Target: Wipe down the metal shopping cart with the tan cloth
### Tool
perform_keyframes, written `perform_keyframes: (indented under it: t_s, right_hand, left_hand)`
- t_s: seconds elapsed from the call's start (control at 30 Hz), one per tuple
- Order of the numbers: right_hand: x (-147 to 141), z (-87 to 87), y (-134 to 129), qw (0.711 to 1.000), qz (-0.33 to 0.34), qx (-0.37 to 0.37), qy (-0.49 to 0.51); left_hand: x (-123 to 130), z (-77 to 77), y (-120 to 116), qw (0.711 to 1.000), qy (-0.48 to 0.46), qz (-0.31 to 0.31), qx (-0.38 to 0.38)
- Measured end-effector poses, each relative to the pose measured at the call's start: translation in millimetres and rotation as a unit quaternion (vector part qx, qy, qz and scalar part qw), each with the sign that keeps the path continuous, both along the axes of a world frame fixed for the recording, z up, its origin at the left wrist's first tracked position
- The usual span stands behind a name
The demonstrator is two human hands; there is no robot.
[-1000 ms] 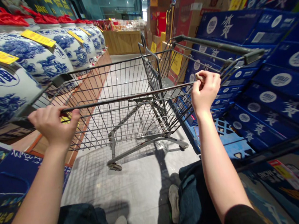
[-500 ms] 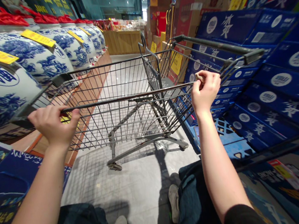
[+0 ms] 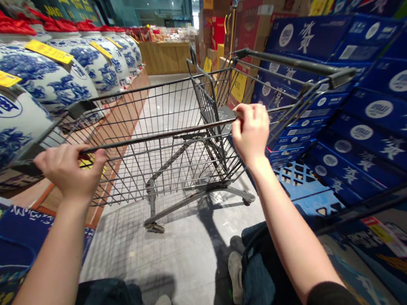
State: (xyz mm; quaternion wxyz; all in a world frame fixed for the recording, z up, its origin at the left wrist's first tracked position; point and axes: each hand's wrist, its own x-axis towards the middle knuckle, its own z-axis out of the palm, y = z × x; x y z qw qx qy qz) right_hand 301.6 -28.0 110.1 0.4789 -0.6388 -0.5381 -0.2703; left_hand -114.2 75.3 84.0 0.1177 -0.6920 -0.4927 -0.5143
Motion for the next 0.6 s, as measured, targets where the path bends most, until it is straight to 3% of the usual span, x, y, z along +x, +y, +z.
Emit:
perform_keyframes:
  t_s: [0.07,0.13,0.37,0.43,0.6]
  right_hand:
    - [-21,1.2,0,0.997,0.052,-0.043,-0.034]
    - [-21,4.1,0,0.995,0.064,-0.053,-0.046]
    - [68,8.7,-4,0.987,-0.091,0.100,0.084]
    - [62,5.4,0,0.986,-0.086,0.107,0.089]
    - [5,-3.8,14,0.999,0.003,0.034,-0.010]
  left_hand:
    - [-1,-0.4,1,1.000,0.004,0.000,0.000]
    - [-1,-0.2,0,1.000,0.009,0.001,-0.005]
    - [1,1.3,-6,1.000,0.018,-0.006,0.002]
    - [2,1.5,-6,1.000,0.017,-0.006,0.004]
    - [2,3.1,-4,1.000,0.006,-0.007,-0.004]
